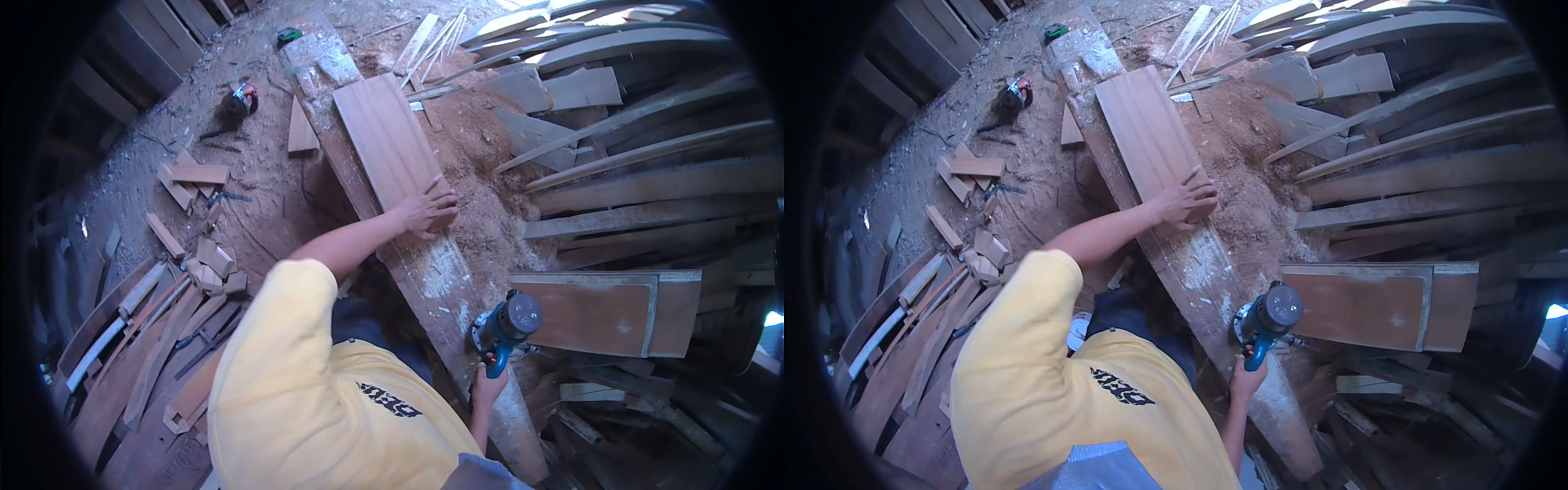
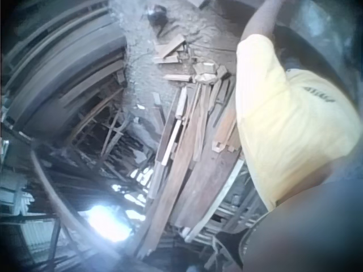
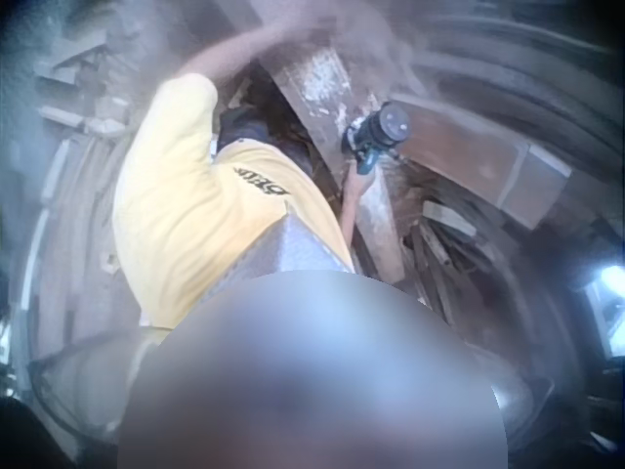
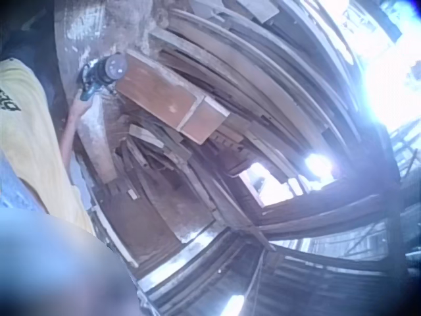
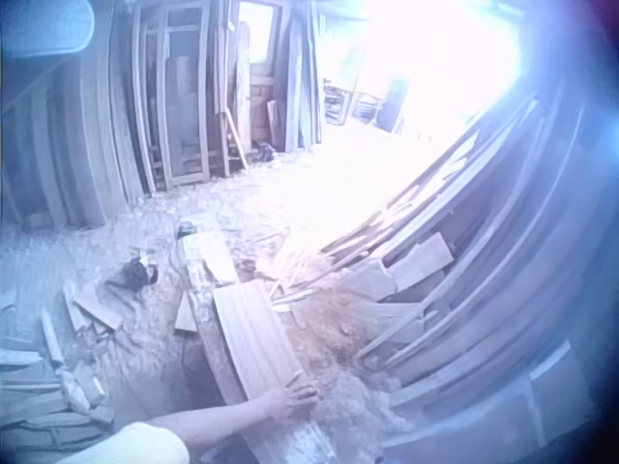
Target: The person shapes the edges of wooden planks using an electric router, rotating, flipping, and replacing the planks on a wooden workbench to route along their edges.
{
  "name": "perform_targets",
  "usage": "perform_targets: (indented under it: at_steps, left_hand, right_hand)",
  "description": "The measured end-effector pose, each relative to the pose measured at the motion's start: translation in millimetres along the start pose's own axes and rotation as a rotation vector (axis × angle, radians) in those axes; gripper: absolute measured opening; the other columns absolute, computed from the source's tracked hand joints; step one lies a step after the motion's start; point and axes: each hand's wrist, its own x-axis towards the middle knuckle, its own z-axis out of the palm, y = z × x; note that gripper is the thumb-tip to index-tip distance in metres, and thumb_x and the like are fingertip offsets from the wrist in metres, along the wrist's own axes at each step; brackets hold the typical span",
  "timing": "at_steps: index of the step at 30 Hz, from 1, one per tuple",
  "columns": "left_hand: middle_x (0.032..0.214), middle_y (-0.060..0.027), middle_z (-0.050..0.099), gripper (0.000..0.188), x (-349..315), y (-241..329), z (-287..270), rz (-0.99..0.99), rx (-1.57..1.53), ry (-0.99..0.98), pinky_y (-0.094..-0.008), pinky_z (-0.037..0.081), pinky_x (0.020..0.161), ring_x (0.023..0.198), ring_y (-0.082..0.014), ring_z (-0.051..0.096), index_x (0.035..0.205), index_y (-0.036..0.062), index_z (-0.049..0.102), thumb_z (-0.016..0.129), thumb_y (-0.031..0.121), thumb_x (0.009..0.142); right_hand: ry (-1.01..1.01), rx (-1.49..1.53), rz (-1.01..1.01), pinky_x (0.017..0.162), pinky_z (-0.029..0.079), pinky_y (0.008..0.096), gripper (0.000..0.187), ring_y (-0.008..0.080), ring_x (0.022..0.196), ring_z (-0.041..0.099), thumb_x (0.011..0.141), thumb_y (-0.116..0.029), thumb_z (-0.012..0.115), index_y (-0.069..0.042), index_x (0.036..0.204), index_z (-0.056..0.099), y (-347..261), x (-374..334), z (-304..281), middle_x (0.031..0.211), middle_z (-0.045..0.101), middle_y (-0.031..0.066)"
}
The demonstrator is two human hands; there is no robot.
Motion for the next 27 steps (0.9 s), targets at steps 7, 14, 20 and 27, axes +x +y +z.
perform_targets:
  at_steps: [7, 14, 20, 27]
  left_hand:
    - [0.161, -0.0094, 0.045, 0.095, -10.5, -8.7, 4.5, -0.096, -0.096, 0.123, -0.0682, -0.001, 0.13, 0.159, -0.0318, 0.029, 0.152, 0.0133, 0.05, 0.074, 0.067, 0.077]
    - [0.165, -0.0202, 0.037, 0.101, -42.2, -21.5, 37.7, -1.038, 0.086, 0.664, -0.0615, 0.017, 0.128, 0.158, -0.0416, 0.025, 0.159, 0.0044, 0.041, 0.066, 0.072, 0.088]
    - [0.172, -0.0287, 0.018, 0.101, -27.9, -21.1, 49.0, -1.701, -0.122, 0.75, -0.059, 0.029, 0.124, 0.156, -0.0476, 0.026, 0.163, 0.0143, 0.04, 0.055, 0.082, 0.09]
    - [0.172, -0.0212, 0.027, 0.076, -14.5, -3.5, 58.9, -1.805, -0.194, 0.668, -0.0602, 0.034, 0.121, 0.155, -0.0435, 0.034, 0.163, 0.0136, 0.041, 0.055, 0.058, 0.102]
  right_hand:
    - [-0.045, 0.076, -0.085, 0.05, 0.041, 0.025, 0.032, 0.0077, 0.056, 0.054, 0.087, 0.005, 0.066, -0.001, 0.119, 0.066, 26.0, 16.7, -15.5, 0.077, 0.061, 0.0013]
    - [-0.308, 0.039, -0.304, 0.077, 0.051, 0.0275, 0.031, 0.0102, 0.081, 0.061, 0.088, 0.001, 0.07, 0.001, 0.119, 0.067, -47.9, 77.9, -29.4, 0.096, 0.068, 0.0051]
    - [-0.484, 0.128, -0.545, 0.084, 0.053, 0.0297, 0.029, 0.0131, 0.089, 0.066, 0.086, 0.0, 0.073, -0.001, 0.115, 0.069, -31.7, 190.8, 26.8, 0.1, 0.072, 0.0071]
    - [-0.646, 0.178, -0.576, 0.076, 0.052, 0.0285, 0.019, 0.0113, 0.079, 0.064, 0.086, -0.001, 0.075, -0.002, 0.104, 0.068, -9.4, 261.9, 88.2, 0.087, 0.069, 0.0039]
